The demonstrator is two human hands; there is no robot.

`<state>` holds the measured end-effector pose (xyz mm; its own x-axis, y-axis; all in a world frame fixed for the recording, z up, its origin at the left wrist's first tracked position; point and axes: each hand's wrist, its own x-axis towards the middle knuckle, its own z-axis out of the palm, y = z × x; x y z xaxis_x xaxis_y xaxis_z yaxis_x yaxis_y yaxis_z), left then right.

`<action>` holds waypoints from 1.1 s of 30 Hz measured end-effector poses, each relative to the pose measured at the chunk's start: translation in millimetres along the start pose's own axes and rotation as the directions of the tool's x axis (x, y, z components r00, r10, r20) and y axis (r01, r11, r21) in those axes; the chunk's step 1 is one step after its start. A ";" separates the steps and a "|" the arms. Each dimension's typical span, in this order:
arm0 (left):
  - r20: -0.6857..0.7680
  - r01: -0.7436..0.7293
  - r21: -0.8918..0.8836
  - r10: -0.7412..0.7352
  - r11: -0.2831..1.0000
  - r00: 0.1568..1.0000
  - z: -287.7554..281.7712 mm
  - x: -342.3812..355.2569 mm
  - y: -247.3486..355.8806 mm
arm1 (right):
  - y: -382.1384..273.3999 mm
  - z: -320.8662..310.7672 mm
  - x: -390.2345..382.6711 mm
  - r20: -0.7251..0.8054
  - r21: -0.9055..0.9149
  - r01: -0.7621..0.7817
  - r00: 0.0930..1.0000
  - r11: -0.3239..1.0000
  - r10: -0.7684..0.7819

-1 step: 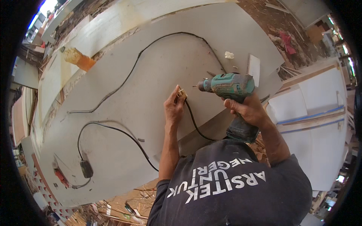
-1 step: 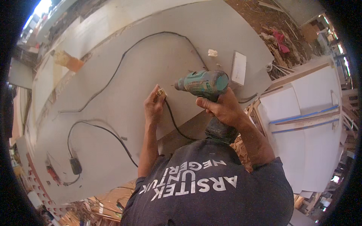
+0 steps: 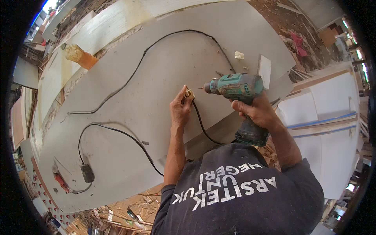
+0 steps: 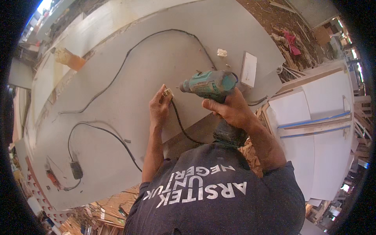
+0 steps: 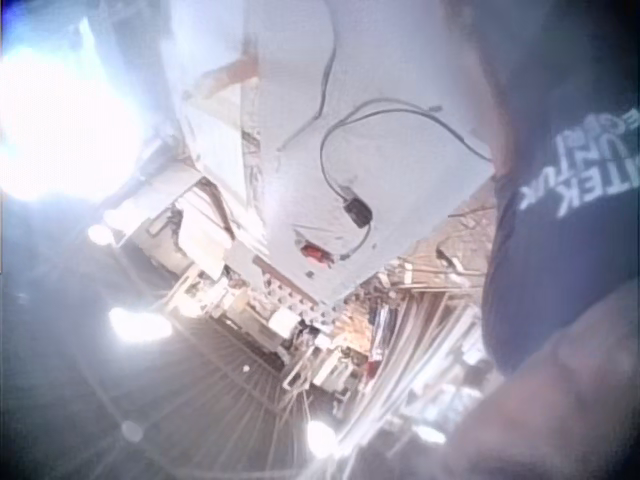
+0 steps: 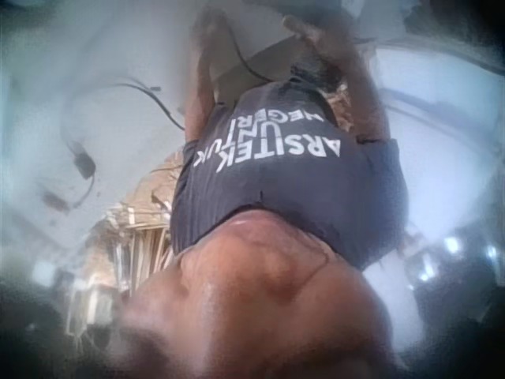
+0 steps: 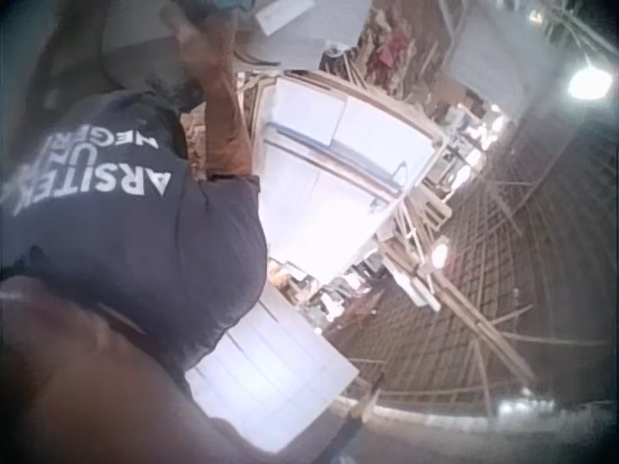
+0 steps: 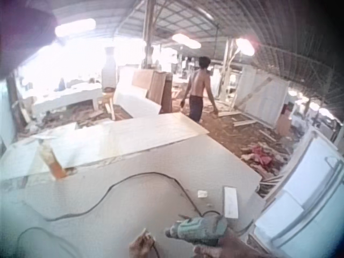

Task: The person prepares an electrical plug for wiring by stripping a wire using shears and then using a power drill to secure the internal components of the plug.

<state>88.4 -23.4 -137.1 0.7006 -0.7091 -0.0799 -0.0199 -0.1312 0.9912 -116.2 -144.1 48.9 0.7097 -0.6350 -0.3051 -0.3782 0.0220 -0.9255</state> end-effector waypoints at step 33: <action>-0.127 -0.221 0.115 0.234 0.969 0.964 12.2 26.3 -19.7 | -22.4 26.2 52.1 0.196 -0.359 0.126 0.979 0.925 -0.057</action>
<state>98.5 -47.9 -160.0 0.7614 -0.6259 0.1689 -0.2554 -0.0501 0.9655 -55.2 -157.4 47.8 0.8332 -0.4712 -0.2896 -0.4733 -0.3368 -0.8140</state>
